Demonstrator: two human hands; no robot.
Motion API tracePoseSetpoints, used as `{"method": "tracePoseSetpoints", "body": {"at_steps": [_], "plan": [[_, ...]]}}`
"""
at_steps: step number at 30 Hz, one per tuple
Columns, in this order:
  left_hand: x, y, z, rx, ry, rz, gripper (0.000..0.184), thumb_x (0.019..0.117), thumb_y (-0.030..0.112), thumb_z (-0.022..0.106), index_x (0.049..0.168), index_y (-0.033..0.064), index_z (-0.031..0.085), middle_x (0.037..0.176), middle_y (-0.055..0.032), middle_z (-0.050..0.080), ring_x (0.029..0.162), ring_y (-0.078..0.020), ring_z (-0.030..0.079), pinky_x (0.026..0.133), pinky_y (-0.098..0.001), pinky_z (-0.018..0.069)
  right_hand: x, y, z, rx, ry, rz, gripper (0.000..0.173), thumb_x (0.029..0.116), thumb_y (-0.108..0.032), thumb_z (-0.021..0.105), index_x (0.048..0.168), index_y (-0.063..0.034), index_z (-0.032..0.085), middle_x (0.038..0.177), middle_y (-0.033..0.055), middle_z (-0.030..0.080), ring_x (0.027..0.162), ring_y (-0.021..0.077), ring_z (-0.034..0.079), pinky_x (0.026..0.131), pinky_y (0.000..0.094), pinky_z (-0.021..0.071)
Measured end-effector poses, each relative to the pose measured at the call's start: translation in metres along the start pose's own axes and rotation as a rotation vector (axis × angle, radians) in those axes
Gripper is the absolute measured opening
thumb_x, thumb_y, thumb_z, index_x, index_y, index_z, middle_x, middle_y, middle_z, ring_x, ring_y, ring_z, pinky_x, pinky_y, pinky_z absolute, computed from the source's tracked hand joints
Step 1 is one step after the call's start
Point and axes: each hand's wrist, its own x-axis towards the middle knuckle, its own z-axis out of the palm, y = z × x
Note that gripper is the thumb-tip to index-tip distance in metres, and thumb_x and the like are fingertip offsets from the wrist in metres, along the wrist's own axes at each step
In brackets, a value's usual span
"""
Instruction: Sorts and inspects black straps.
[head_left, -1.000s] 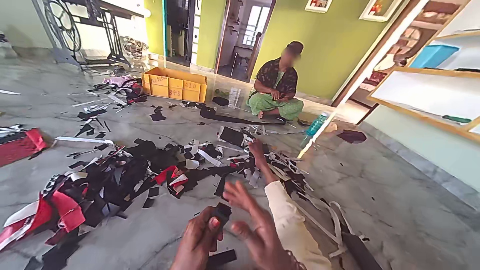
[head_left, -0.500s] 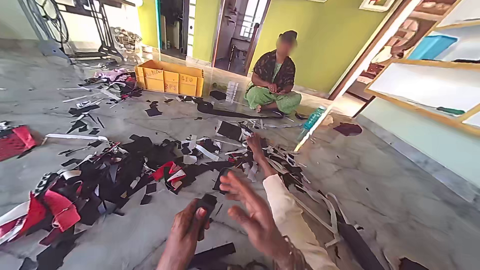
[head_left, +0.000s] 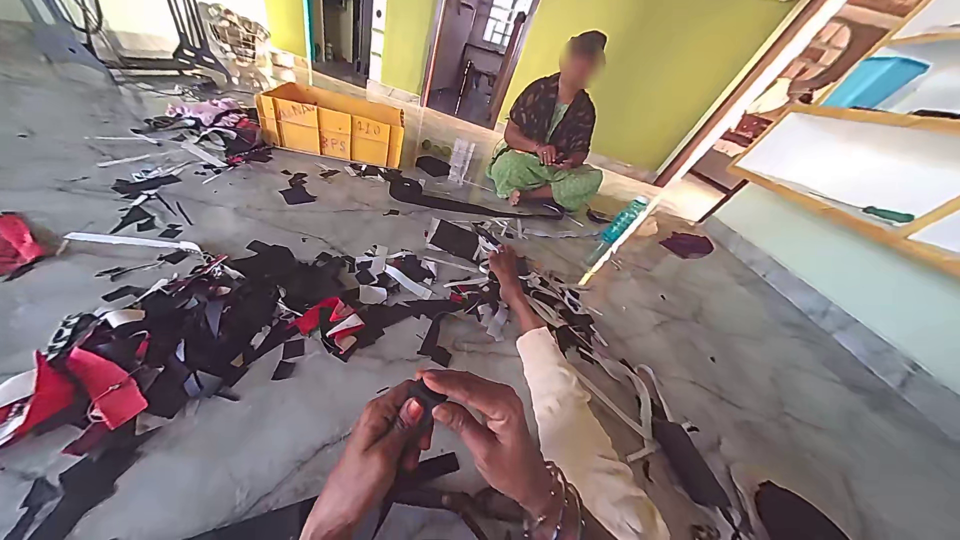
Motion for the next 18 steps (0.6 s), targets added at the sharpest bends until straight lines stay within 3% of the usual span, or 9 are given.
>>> {"method": "tracePoseSetpoints", "body": {"at_steps": [3,7,11,12,14,16,18], "plan": [[0.000,-0.001,0.002,-0.011,0.019,-0.019,0.025,0.1070,0.035,0.048,0.097,0.0180,0.063,0.072,0.0159,0.061,0.057,0.0062,0.055,0.051,-0.0113,0.0473,-0.004,-0.001,0.007,-0.066,0.050,-0.003,0.026,0.1012,-0.011,0.060,0.116,0.0072,0.071,0.121,0.0138,0.073,0.119,0.0110,0.067,0.106,0.0247,0.0509],[0.002,-0.003,-0.001,-0.023,0.017,-0.021,0.023,0.1065,0.034,0.050,0.100,0.0180,0.065,0.075,0.0167,0.063,0.059,0.0067,0.056,0.053,-0.0111,0.0490,-0.006,0.001,0.007,0.011,0.022,0.044,0.037,0.0995,-0.016,0.064,0.125,0.0106,0.065,0.131,0.0172,0.068,0.123,0.0120,0.064,0.103,0.0255,0.0538],[0.001,-0.006,-0.008,-0.124,-0.111,-0.050,0.026,0.1039,0.043,0.053,0.099,0.0213,0.067,0.074,0.0159,0.063,0.061,0.0070,0.057,0.055,-0.0107,0.0482,0.002,0.003,-0.009,0.151,-0.098,0.148,0.063,0.0970,-0.020,0.067,0.147,0.0110,0.043,0.141,0.0138,0.062,0.127,0.0145,0.062,0.103,0.0296,0.0540],[0.001,-0.007,-0.010,-0.141,-0.156,-0.053,0.028,0.1035,0.045,0.053,0.099,0.0220,0.067,0.075,0.0156,0.063,0.062,0.0070,0.057,0.055,-0.0106,0.0482,0.003,0.005,-0.014,0.172,-0.137,0.143,0.059,0.0967,-0.019,0.067,0.145,0.0077,0.047,0.138,0.0112,0.065,0.126,0.0136,0.062,0.103,0.0297,0.0537],[0.001,-0.009,-0.012,-0.178,-0.216,-0.064,0.028,0.1025,0.047,0.053,0.096,0.0237,0.068,0.075,0.0156,0.064,0.062,0.0075,0.057,0.055,-0.0103,0.0486,0.004,0.011,-0.022,0.205,-0.208,0.105,0.039,0.0965,-0.017,0.069,0.131,0.0016,0.064,0.127,0.0074,0.070,0.119,0.0103,0.065,0.103,0.0278,0.0537],[0.001,-0.011,-0.015,-0.245,-0.277,-0.074,0.028,0.1023,0.047,0.053,0.097,0.0245,0.069,0.076,0.0152,0.065,0.064,0.0081,0.058,0.057,-0.0097,0.0488,0.005,0.014,-0.026,0.197,-0.258,0.073,0.032,0.0952,-0.016,0.071,0.123,-0.0011,0.069,0.123,0.0070,0.072,0.118,0.0087,0.065,0.104,0.0261,0.0521],[0.000,-0.010,-0.015,-0.310,-0.314,-0.080,0.028,0.1024,0.046,0.054,0.098,0.0246,0.071,0.078,0.0147,0.067,0.065,0.0086,0.060,0.058,-0.0089,0.0494,0.004,0.013,-0.028,0.191,-0.274,0.061,0.034,0.0926,-0.017,0.074,0.122,-0.0015,0.069,0.123,0.0078,0.072,0.119,0.0093,0.064,0.104,0.0259,0.0512]]}}
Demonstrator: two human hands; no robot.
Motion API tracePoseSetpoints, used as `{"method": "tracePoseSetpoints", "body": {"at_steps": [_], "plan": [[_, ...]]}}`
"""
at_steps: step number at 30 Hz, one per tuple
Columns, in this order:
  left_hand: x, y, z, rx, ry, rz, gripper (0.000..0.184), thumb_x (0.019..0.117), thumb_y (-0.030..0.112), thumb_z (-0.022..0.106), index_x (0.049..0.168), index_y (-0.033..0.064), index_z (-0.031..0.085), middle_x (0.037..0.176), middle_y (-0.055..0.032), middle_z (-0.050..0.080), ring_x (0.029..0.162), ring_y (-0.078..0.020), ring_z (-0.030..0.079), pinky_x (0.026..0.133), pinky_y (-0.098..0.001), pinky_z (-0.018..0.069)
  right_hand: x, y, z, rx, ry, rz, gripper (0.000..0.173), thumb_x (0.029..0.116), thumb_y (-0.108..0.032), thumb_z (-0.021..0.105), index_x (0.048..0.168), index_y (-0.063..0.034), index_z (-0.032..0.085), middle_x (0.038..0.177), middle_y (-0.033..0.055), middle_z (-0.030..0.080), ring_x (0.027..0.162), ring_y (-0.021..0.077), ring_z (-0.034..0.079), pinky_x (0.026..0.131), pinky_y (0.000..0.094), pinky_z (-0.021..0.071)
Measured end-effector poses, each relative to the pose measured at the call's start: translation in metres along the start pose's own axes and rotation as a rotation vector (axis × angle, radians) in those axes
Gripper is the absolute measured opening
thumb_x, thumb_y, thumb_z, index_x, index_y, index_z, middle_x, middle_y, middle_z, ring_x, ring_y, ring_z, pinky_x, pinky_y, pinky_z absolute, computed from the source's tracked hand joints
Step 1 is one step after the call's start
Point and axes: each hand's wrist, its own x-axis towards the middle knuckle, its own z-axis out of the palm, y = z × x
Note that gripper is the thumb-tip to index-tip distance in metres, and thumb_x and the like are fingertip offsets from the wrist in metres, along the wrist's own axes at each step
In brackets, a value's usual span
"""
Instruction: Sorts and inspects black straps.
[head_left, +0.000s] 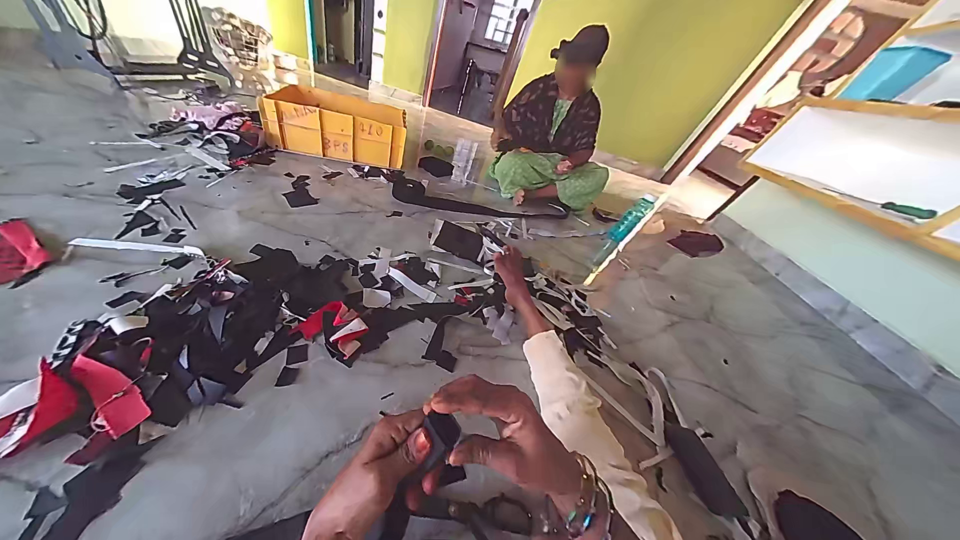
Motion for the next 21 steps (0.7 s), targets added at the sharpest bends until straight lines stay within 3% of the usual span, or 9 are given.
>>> {"method": "tracePoseSetpoints", "body": {"at_steps": [6,11,18,21], "plan": [[0.001,-0.001,0.002,-0.053,0.000,-0.024,0.025,0.1018,0.044,0.055,0.104,0.0283,0.074,0.081,0.0159,0.070,0.067,0.0095,0.061,0.060,-0.0091,0.0504,-0.006,-0.003,0.024,-0.027,0.161,-0.002,0.032,0.0909,-0.018,0.076,0.120,-0.0045,0.071,0.120,0.0052,0.073,0.119,0.0085,0.065,0.103,0.0256,0.0523],[0.001,-0.004,0.005,-0.108,0.084,-0.071,0.020,0.1028,0.040,0.057,0.098,0.0270,0.072,0.078,0.0136,0.068,0.063,0.0058,0.061,0.056,-0.0116,0.0505,-0.006,0.003,0.030,0.019,0.268,0.073,0.032,0.0885,-0.016,0.078,0.120,-0.0099,0.074,0.118,-0.0016,0.074,0.114,0.0068,0.067,0.099,0.0255,0.0559],[0.003,-0.009,-0.004,-0.208,0.024,-0.010,0.019,0.1008,0.040,0.060,0.101,0.0254,0.072,0.079,0.0153,0.068,0.064,0.0074,0.061,0.057,-0.0105,0.0503,0.002,0.002,0.034,-0.037,0.246,0.076,0.054,0.0872,-0.017,0.079,0.133,0.0049,0.062,0.120,0.0024,0.074,0.114,0.0078,0.068,0.102,0.0265,0.0553],[0.003,-0.013,-0.010,-0.198,0.042,0.033,0.021,0.1002,0.041,0.061,0.102,0.0243,0.073,0.081,0.0141,0.069,0.066,0.0068,0.062,0.058,-0.0109,0.0511,-0.001,0.006,0.036,-0.073,0.261,0.066,0.055,0.0911,-0.022,0.076,0.136,0.0052,0.059,0.124,0.0038,0.072,0.116,0.0097,0.067,0.100,0.0268,0.0564]]}}
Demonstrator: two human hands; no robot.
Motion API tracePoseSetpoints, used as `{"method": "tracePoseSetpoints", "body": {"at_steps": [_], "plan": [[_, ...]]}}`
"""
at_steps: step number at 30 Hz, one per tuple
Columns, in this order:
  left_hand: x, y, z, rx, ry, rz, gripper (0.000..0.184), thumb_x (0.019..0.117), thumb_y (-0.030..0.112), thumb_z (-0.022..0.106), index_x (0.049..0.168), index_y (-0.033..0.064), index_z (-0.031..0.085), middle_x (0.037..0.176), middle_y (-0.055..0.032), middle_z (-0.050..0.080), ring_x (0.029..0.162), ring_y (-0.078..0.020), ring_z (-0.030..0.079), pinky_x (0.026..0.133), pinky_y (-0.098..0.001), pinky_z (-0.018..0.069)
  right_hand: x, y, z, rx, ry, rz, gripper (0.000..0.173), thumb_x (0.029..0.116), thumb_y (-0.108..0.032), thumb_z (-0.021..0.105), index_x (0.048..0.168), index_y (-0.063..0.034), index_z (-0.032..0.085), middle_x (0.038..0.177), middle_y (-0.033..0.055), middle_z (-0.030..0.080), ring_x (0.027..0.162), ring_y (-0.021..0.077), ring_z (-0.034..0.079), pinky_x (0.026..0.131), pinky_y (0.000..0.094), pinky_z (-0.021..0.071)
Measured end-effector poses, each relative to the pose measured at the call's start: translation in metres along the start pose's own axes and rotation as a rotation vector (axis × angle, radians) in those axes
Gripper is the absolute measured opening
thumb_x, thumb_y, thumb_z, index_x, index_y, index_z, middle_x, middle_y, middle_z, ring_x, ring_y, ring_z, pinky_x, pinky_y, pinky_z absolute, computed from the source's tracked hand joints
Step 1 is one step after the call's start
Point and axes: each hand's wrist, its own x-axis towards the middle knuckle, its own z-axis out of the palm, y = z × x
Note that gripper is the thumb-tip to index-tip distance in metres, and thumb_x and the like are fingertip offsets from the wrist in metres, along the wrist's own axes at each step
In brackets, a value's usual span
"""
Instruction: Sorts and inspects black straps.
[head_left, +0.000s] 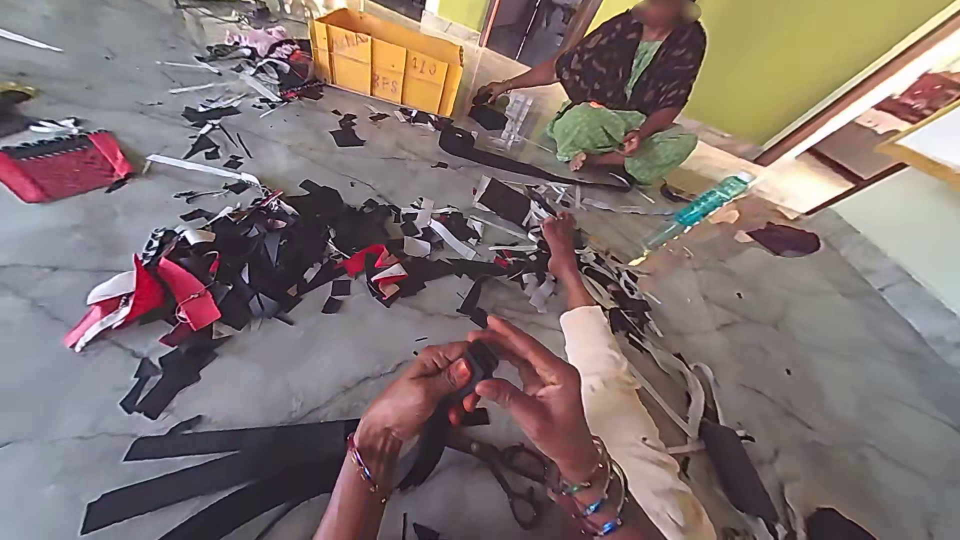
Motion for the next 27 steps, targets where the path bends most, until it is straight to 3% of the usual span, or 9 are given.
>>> {"method": "tracePoseSetpoints", "body": {"at_steps": [3,6,8,11,14,17,21,27], "plan": [[-0.005,0.009,-0.006,0.154,0.191,0.057,0.022,0.1016,0.042,0.059,0.098,0.0246,0.073,0.079,0.0147,0.068,0.064,0.0066,0.059,0.056,-0.0114,0.0500,-0.010,0.006,-0.007,-0.045,0.044,0.078,0.058,0.0951,-0.031,0.071,0.136,0.0075,0.057,0.124,0.0063,0.071,0.114,0.0115,0.068,0.094,0.0275,0.0591],[-0.020,0.033,-0.012,0.328,0.576,0.143,0.023,0.1046,0.020,0.044,0.098,0.0189,0.066,0.073,0.0122,0.066,0.058,0.0037,0.058,0.054,-0.0133,0.0506,-0.034,0.017,-0.017,-0.150,0.045,0.207,0.045,0.0955,-0.022,0.069,0.126,0.0108,0.062,0.112,0.0041,0.074,0.103,0.0049,0.070,0.088,0.0222,0.0594],[-0.037,0.049,-0.021,0.441,0.763,0.216,0.024,0.1073,0.021,0.041,0.102,0.0192,0.064,0.074,0.0116,0.064,0.057,0.0022,0.057,0.053,-0.0143,0.0506,-0.059,0.027,-0.022,-0.235,0.015,0.307,0.033,0.0942,-0.012,0.068,0.117,0.0119,0.067,0.103,0.0054,0.076,0.094,0.0020,0.071,0.085,0.0188,0.0593],[-0.060,0.066,-0.031,0.500,0.891,0.332,0.027,0.1112,0.028,0.037,0.107,0.0262,0.063,0.081,0.0147,0.065,0.059,0.0033,0.057,0.054,-0.0124,0.0498,-0.103,0.039,-0.025,-0.343,-0.069,0.454,0.026,0.0937,-0.010,0.067,0.111,0.0092,0.072,0.099,0.0098,0.076,0.090,0.0030,0.072,0.084,0.0176,0.0582],[-0.074,0.069,-0.043,0.403,0.834,0.322,0.028,0.1104,0.029,0.038,0.105,0.0251,0.066,0.078,0.0131,0.064,0.057,0.0024,0.057,0.052,-0.0124,0.0493,-0.127,0.042,-0.022,-0.389,-0.130,0.544,0.024,0.0927,-0.010,0.067,0.109,0.0073,0.073,0.097,0.0127,0.076,0.086,0.0059,0.072,0.080,0.0183,0.0576],[-0.073,0.052,-0.057,0.066,0.556,0.265,0.019,0.0994,0.037,0.063,0.104,0.0210,0.073,0.070,0.0089,0.065,0.053,0.0017,0.057,0.049,-0.0138,0.0494,-0.120,0.046,-0.016,-0.339,-0.095,0.526,0.024,0.0920,-0.011,0.068,0.108,0.0056,0.074,0.097,0.0082,0.076,0.085,0.0003,0.071,0.079,0.0151,0.0574],[-0.052,0.021,-0.066,-0.338,0.146,0.249,0.035,0.0957,0.028,0.068,0.130,0.0196,0.067,0.073,0.0045,0.069,0.058,-0.0010,0.063,0.055,-0.0140,0.0515,-0.081,0.046,-0.008,-0.222,-0.024,0.360,0.022,0.0937,-0.012,0.068,0.106,0.0055,0.073,0.092,0.0016,0.076,0.083,-0.0031,0.070,0.079,0.0143,0.0581],[-0.046,0.007,-0.061,-0.421,0.082,0.277,0.029,0.0969,0.026,0.067,0.125,0.0173,0.067,0.077,0.0025,0.071,0.059,-0.0029,0.064,0.055,-0.0154,0.0513,-0.030,0.026,0.020,-0.066,0.029,0.214,0.019,0.0962,-0.012,0.067,0.110,-0.0001,0.072,0.095,-0.0046,0.076,0.085,-0.0004,0.071,0.079,0.0186,0.0607]]}}
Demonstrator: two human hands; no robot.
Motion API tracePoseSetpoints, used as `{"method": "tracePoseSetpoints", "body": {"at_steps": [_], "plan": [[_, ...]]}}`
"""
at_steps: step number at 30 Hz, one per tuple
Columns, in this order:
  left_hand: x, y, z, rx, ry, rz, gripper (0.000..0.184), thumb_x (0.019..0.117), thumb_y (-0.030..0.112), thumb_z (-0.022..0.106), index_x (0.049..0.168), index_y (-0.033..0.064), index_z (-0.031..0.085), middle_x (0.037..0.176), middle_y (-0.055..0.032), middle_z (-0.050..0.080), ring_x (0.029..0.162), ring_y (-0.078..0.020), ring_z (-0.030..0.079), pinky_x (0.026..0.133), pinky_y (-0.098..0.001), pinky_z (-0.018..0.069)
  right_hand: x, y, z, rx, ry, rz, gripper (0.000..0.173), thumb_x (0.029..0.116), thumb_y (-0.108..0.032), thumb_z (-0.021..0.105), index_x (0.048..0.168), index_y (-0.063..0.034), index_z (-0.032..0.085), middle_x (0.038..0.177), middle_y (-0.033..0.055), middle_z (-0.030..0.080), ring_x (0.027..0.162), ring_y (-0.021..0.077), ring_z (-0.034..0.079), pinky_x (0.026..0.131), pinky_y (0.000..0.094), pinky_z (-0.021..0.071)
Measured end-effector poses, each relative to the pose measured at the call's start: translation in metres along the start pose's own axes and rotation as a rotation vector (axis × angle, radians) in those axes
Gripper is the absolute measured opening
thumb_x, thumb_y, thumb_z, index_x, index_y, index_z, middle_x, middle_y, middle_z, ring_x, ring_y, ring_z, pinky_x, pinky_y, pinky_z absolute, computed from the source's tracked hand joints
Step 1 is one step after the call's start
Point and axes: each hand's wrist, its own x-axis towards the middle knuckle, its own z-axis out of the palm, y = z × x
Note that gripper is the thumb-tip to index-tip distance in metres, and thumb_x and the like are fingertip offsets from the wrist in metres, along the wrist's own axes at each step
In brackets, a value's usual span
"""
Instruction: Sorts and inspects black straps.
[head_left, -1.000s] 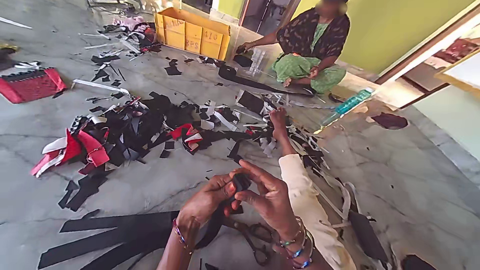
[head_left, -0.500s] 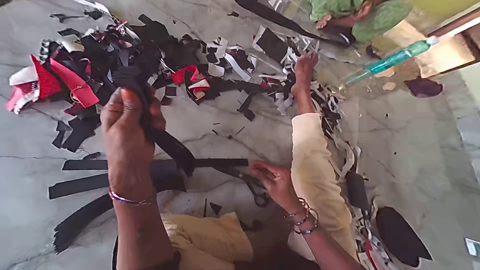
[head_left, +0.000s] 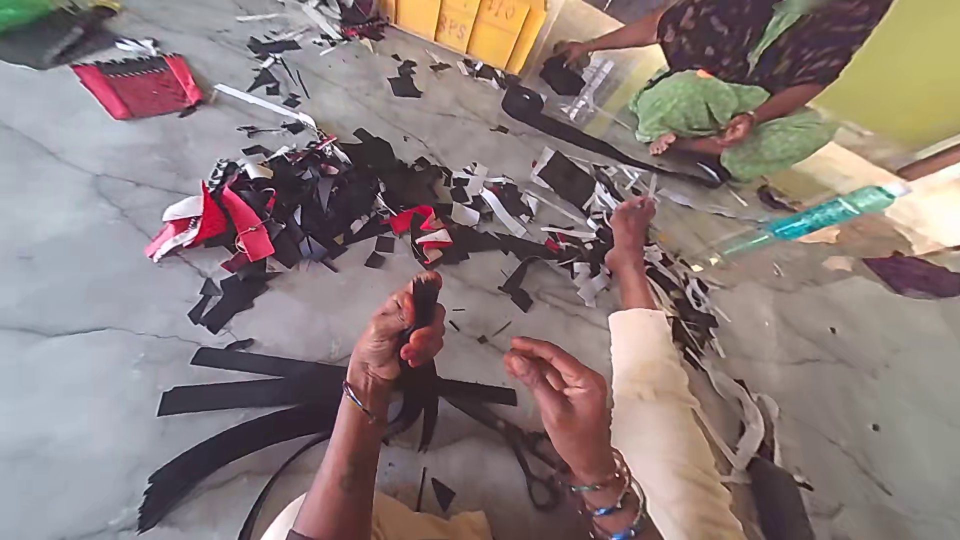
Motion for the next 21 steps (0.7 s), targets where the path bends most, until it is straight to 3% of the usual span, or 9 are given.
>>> {"method": "tracePoseSetpoints", "body": {"at_steps": [2,5,9,11,13,15,18,21], "plan": [[0.000,0.000,0.001,0.029,-0.008,0.002,0.028,0.0979,0.027,0.066,0.124,0.0181,0.066,0.077,0.0036,0.070,0.060,-0.0025,0.064,0.055,-0.0153,0.0506,0.010,-0.008,0.010,-0.001,-0.015,-0.061,0.023,0.0965,-0.013,0.067,0.113,0.0026,0.071,0.100,-0.0016,0.075,0.091,0.0000,0.071,0.082,0.0184,0.0600],[0.001,0.002,0.001,0.078,-0.017,-0.019,0.029,0.0994,0.029,0.065,0.127,0.0185,0.064,0.078,0.0046,0.069,0.060,-0.0023,0.064,0.055,-0.0157,0.0513,0.022,-0.014,0.023,-0.050,-0.042,-0.176,0.035,0.0977,-0.021,0.067,0.122,0.0040,0.067,0.118,0.0083,0.069,0.110,0.0067,0.066,0.091,0.0223,0.0582],[0.003,0.005,0.004,0.167,-0.037,-0.055,0.033,0.1000,0.032,0.064,0.130,0.0212,0.061,0.080,0.0067,0.069,0.062,-0.0005,0.064,0.055,-0.0147,0.0523,0.039,-0.025,0.030,-0.225,-0.082,-0.294,0.059,0.0979,-0.043,0.065,0.140,-0.0027,0.057,0.143,0.0168,0.056,0.133,0.0149,0.051,0.107,0.0278,0.0461],[0.004,0.006,0.007,0.195,-0.055,-0.071,0.032,0.1008,0.033,0.063,0.131,0.0223,0.061,0.081,0.0077,0.070,0.063,0.0005,0.064,0.057,-0.0142,0.0527,0.048,-0.027,0.029,-0.351,-0.155,-0.350,0.068,0.0980,-0.057,0.057,0.141,-0.0039,0.057,0.144,0.0223,0.054,0.137,0.0244,0.048,0.112,0.0367,0.0402],[0.004,0.006,0.009,0.203,-0.089,-0.076,0.031,0.1013,0.033,0.062,0.131,0.0242,0.063,0.085,0.0075,0.071,0.066,0.0011,0.065,0.059,-0.0136,0.0528,0.056,-0.026,0.028,-0.398,-0.252,-0.393,0.066,0.0980,-0.063,0.051,0.139,-0.0122,0.063,0.142,0.0198,0.057,0.139,0.0290,0.047,0.117,0.0438,0.0356],[0.005,0.006,0.009,0.203,-0.127,-0.076,0.030,0.1022,0.034,0.060,0.131,0.0251,0.063,0.088,0.0078,0.071,0.068,0.0017,0.065,0.059,-0.0129,0.0524,0.061,-0.024,0.026,-0.346,-0.302,-0.398,0.064,0.0978,-0.062,0.052,0.138,-0.0149,0.065,0.143,0.0180,0.058,0.140,0.0270,0.047,0.118,0.0427,0.0351],[0.006,0.003,0.007,0.145,-0.167,-0.065,0.033,0.1023,0.033,0.060,0.134,0.0226,0.060,0.086,0.0061,0.071,0.065,0.0004,0.065,0.056,-0.0135,0.0524,0.067,-0.026,0.021,-0.272,-0.316,-0.374,0.068,0.0973,-0.063,0.052,0.140,-0.0108,0.061,0.146,0.0188,0.054,0.141,0.0243,0.044,0.117,0.0395,0.0359],[0.006,0.001,0.010,0.107,-0.179,-0.052,0.031,0.1016,0.033,0.061,0.131,0.0241,0.064,0.087,0.0066,0.072,0.066,0.0009,0.065,0.057,-0.0132,0.0524,0.069,-0.025,0.021,-0.290,-0.359,-0.384,0.068,0.0973,-0.067,0.048,0.139,-0.0168,0.064,0.147,0.0181,0.054,0.143,0.0275,0.043,0.118,0.0440,0.0335]]}}
